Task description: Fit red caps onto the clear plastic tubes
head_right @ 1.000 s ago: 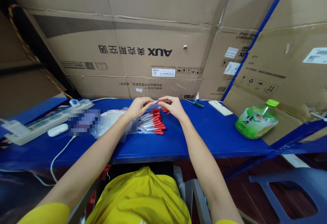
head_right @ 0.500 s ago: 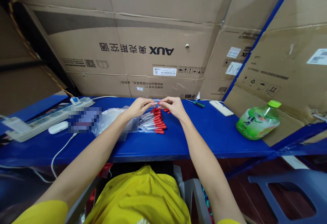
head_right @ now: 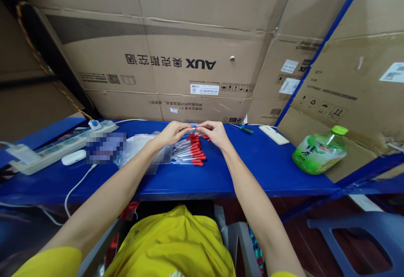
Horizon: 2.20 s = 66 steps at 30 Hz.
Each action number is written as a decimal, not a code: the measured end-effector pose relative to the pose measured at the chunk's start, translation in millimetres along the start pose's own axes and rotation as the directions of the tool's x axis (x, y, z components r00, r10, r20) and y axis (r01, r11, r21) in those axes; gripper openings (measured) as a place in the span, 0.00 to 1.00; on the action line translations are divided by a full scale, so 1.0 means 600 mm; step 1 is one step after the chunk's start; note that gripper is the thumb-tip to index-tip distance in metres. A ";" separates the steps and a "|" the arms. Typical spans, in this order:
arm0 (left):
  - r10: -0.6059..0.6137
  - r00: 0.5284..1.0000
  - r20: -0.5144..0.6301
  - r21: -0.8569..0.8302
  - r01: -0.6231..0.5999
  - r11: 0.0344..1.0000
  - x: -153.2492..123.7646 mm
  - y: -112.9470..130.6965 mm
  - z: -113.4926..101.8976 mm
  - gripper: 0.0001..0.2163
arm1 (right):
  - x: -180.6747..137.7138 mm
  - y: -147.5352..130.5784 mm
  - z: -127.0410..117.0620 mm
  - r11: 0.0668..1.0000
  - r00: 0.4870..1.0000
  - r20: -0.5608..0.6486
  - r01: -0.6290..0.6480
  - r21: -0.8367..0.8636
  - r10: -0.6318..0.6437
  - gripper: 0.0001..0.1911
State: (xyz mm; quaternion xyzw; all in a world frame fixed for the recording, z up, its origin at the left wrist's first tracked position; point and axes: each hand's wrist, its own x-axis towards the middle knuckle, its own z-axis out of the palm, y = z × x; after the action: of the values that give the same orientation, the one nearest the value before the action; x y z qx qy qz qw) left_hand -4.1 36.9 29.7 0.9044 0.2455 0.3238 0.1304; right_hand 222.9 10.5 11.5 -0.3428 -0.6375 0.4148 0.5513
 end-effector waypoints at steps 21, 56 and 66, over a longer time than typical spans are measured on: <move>0.021 1.000 0.004 0.057 -0.021 0.998 0.000 -0.002 0.002 0.20 | -0.001 -0.002 0.011 1.000 0.999 0.025 -0.027 0.006 0.027 0.24; 0.006 0.997 -0.075 0.078 0.000 0.997 -0.007 -0.024 0.001 0.20 | 0.004 0.003 -0.001 0.979 0.998 -0.014 0.058 -0.197 -0.062 0.21; -0.005 0.999 -0.037 0.070 0.008 0.998 -0.008 -0.027 0.001 0.19 | 0.008 0.015 0.000 0.964 0.995 -0.021 0.085 -0.254 -0.093 0.20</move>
State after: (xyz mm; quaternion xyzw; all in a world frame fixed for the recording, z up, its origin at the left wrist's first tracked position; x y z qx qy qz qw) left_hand -12.8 47.9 20.2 0.9015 0.2619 0.3311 0.0950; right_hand 222.1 18.8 5.6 -0.3881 -0.6908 0.2995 0.5315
